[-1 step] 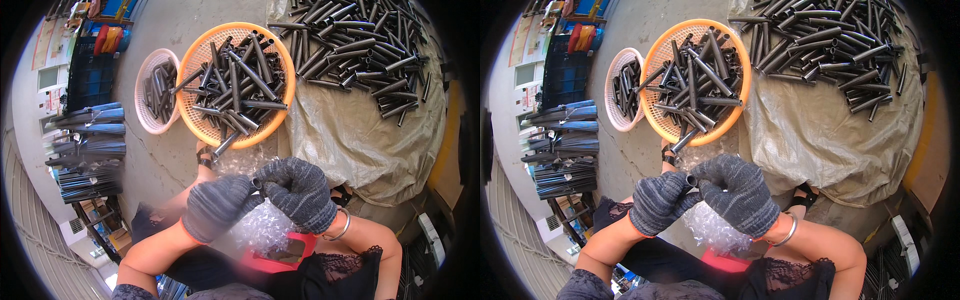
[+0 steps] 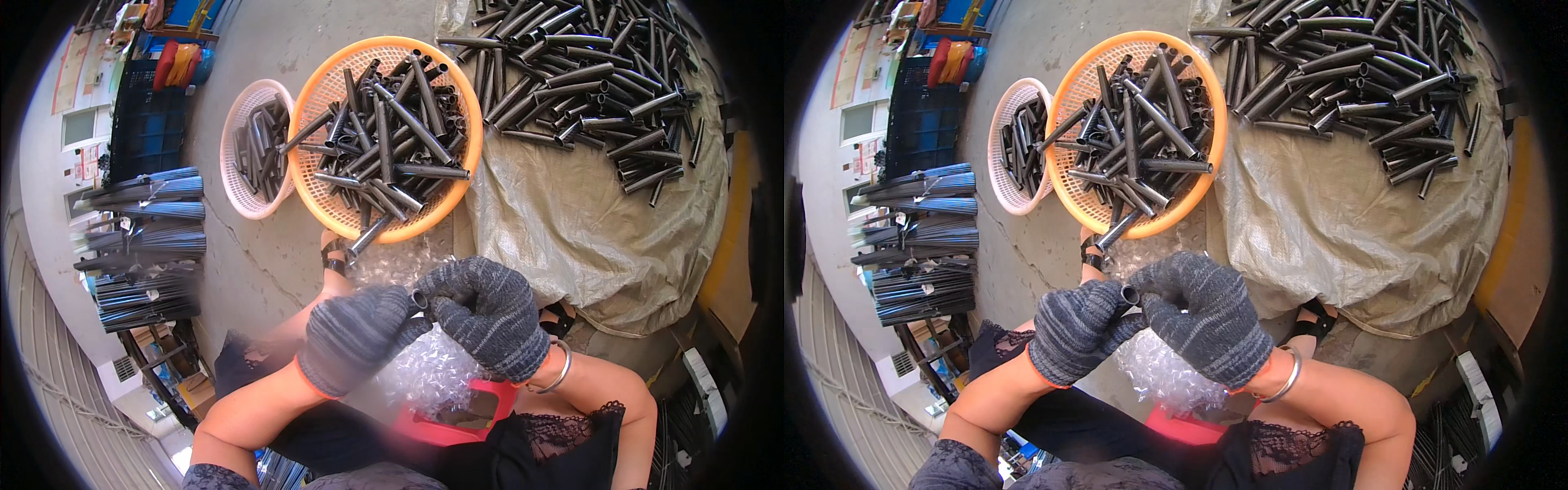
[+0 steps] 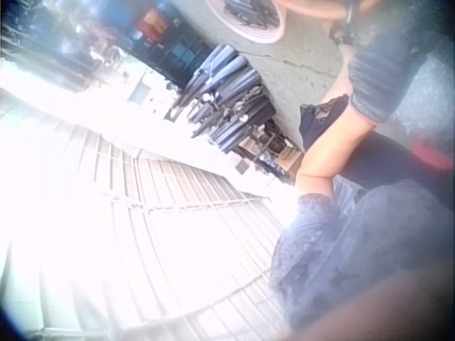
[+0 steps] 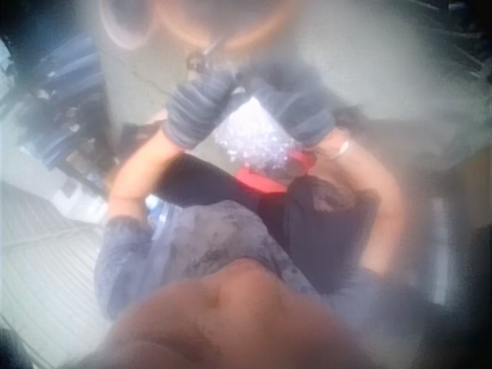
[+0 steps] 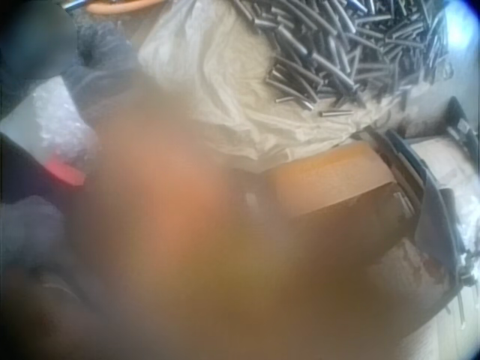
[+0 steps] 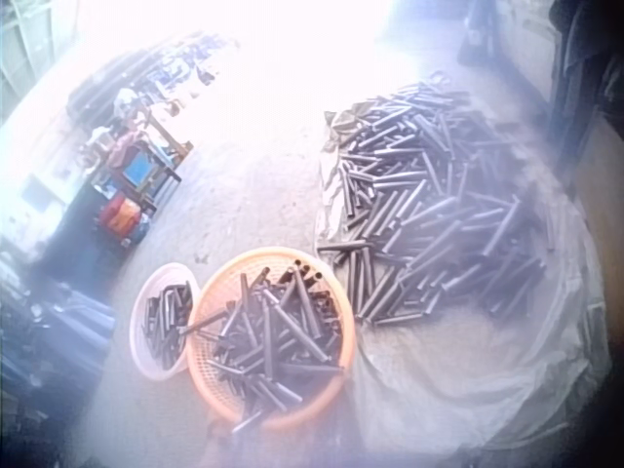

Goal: The person picks up metal pipes one by one from an orange basket and from the floor, and places them into a larger pile on a white sheet.

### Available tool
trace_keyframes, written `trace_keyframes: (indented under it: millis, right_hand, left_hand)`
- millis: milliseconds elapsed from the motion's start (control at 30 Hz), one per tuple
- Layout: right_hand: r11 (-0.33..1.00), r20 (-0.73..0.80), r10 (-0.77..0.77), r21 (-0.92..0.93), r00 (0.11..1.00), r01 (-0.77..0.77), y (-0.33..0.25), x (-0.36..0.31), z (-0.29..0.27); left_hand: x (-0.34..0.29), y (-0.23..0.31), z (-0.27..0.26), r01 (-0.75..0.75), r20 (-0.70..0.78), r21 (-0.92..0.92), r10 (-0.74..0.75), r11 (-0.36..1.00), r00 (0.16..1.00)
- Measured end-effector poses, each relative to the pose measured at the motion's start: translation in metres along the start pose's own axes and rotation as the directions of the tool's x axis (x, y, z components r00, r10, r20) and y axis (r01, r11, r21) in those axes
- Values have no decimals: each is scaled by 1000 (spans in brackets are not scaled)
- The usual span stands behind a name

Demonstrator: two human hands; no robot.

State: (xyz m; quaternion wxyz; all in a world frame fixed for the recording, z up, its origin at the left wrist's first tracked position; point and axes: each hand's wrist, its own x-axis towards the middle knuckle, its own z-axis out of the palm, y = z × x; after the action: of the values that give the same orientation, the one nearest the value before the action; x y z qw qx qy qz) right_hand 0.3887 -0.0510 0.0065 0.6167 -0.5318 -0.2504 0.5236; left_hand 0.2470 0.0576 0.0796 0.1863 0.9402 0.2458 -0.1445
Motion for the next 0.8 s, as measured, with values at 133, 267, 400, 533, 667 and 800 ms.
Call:
trace_keyframes:
  millis: [133, 267, 400, 533, 667, 800]
  right_hand:
    - [1000, -15, -16, 5, 1000, 16, 1, 1, 2]
    - [996, -17, 55, -71, 998, -57, -4, 2, 3]
    - [998, 19, 55, -26, 998, -54, -7, 4, 0]
    - [999, 46, 13, 32, 999, -14, -9, 6, -2]
    - [996, 45, -61, -56, 997, 64, -5, 8, -5]
    - [998, 37, -65, -13, 997, 65, -2, 14, -15]
  left_hand:
    - [-3, -2, 6, 9, -19, 12, -9, 1000, 1000]
    - [-3, -4, 8, -58, -14, -4, 58, 998, 998]
    - [4, 6, -7, 92, 82, -219, -76, 971, 994]
    - [1, -1, -12, 182, 143, -617, -118, 766, 983]
    - [-5, -16, -7, 391, 379, -842, -109, 372, 919]
    - [-4, -27, -4, 299, 402, -803, 98, 515, 910]
